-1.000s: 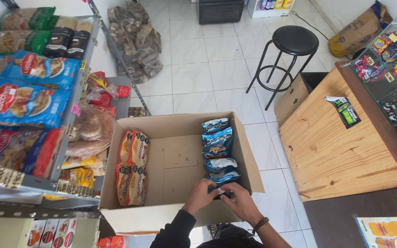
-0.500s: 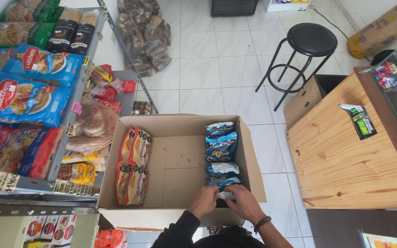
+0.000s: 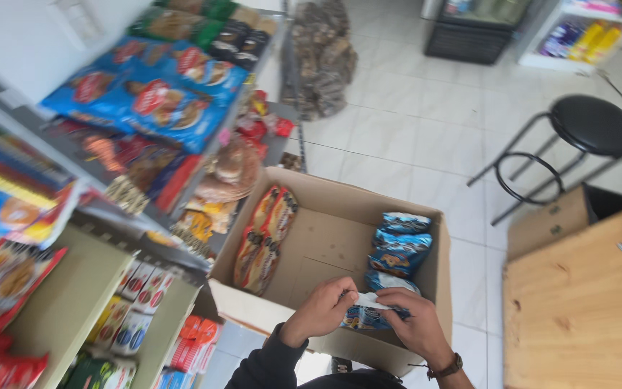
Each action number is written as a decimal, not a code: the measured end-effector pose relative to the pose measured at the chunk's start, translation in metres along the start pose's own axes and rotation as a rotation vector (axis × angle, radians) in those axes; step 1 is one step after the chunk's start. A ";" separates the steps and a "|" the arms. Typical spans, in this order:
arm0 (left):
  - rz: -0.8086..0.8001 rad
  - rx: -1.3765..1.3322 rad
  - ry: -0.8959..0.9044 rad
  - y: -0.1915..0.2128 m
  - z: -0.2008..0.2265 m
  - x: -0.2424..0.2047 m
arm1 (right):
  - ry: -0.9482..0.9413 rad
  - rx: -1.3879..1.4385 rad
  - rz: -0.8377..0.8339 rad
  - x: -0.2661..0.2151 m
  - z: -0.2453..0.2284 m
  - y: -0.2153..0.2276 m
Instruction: The person takes snack bags and cookie packages out of a large cardboard box and places them onto shelves, arranging them neatly beside existing inventory.
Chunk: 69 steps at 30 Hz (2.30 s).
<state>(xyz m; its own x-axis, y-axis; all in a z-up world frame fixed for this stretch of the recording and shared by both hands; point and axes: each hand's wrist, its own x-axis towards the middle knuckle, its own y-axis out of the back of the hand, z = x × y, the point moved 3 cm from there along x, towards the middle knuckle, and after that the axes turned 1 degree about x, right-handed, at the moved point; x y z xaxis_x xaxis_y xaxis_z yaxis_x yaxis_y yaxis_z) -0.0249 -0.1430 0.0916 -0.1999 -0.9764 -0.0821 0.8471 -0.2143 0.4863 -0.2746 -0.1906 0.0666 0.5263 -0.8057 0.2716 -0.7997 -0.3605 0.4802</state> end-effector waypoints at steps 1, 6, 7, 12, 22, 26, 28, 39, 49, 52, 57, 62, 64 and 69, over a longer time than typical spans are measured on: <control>0.051 -0.036 -0.043 0.011 0.006 -0.009 | 0.028 0.019 0.041 0.009 -0.014 -0.002; 0.285 -0.135 -0.059 0.061 0.030 -0.069 | 0.208 0.094 0.047 0.052 -0.074 -0.033; 0.342 -0.197 -0.046 0.069 0.031 -0.083 | 0.258 0.160 0.056 0.059 -0.089 -0.041; 0.600 -0.353 -0.083 0.088 0.013 -0.154 | 0.336 0.280 -0.012 0.082 -0.150 -0.085; 0.843 -0.191 0.136 0.076 -0.008 -0.309 | 0.385 0.605 -0.264 0.095 -0.216 -0.190; 0.899 -0.315 0.325 0.062 0.000 -0.355 | 0.317 0.705 -0.414 0.092 -0.240 -0.231; 0.959 -0.354 0.340 0.049 -0.002 -0.370 | 0.317 0.695 -0.480 0.088 -0.264 -0.248; 1.326 -1.060 0.175 0.014 0.003 -0.407 | 0.310 0.616 -0.932 0.089 -0.344 -0.347; 1.905 -1.647 0.304 0.011 0.013 -0.428 | 0.044 0.824 -1.237 0.107 -0.335 -0.392; 2.009 -1.698 0.228 0.012 0.016 -0.439 | 0.002 0.774 -1.180 0.136 -0.318 -0.420; 2.001 -1.559 0.291 -0.031 -0.055 -0.477 | -0.117 0.617 -0.961 0.189 -0.308 -0.474; 2.068 -1.001 -0.097 -0.051 -0.091 -0.496 | 0.103 0.456 -0.681 0.243 -0.297 -0.549; 2.093 -1.003 -0.088 -0.053 -0.090 -0.501 | 0.382 0.333 -0.645 0.250 -0.319 -0.559; 2.154 -1.024 -0.061 -0.059 -0.084 -0.511 | 0.937 0.124 -0.662 0.244 -0.362 -0.589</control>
<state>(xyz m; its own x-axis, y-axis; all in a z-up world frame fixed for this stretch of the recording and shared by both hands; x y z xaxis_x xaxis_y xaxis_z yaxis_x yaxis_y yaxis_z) 0.0685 0.3662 0.0318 0.9434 0.2454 -0.2229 -0.3311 0.7324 -0.5950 0.4297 -0.0051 0.1515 0.8199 0.2046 0.5347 -0.2823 -0.6681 0.6884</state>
